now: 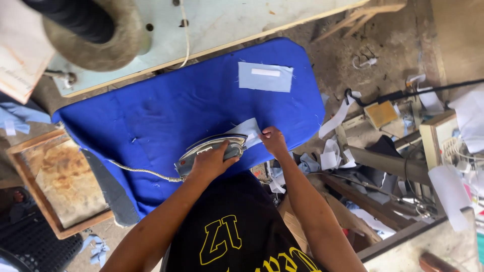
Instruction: The person irons a small rectangular piece of light-colored fabric placed on a blue cloth-covered table. They repeatedly press and move the iron over the fabric to smooth it, then lift the iron and pick up the finished piece.
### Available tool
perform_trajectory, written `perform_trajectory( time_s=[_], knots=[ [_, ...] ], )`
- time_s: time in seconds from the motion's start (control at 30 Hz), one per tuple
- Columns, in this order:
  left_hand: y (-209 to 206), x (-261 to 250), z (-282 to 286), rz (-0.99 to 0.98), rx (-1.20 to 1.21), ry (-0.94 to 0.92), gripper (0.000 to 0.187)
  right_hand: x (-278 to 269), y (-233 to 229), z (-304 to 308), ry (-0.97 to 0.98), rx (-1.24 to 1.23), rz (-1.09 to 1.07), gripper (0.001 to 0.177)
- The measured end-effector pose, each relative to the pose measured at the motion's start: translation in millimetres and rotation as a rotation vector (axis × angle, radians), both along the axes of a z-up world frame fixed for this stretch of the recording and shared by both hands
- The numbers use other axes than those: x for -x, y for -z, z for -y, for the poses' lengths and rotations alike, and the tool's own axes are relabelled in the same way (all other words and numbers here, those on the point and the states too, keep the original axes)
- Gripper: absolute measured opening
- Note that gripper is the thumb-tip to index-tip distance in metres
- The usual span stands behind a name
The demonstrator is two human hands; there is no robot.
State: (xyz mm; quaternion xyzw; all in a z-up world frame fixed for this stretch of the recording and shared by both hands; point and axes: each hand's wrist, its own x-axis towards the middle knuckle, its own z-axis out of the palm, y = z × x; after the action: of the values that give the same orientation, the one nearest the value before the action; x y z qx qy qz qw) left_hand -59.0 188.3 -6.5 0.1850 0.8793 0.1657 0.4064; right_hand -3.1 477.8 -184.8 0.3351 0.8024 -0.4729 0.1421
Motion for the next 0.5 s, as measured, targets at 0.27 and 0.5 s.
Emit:
perform_trajectory(
  time_s=[0.27,0.5],
  knots=[
    [9,3,-18,0.081,0.034,0.029,0.079,22,-56,28,-0.172,-0.223,0.266,0.043],
    [6,0,0,0.09,0.044,0.065,0.079,21,-49,29,-0.136,-0.207,0.285,0.049]
  ],
)
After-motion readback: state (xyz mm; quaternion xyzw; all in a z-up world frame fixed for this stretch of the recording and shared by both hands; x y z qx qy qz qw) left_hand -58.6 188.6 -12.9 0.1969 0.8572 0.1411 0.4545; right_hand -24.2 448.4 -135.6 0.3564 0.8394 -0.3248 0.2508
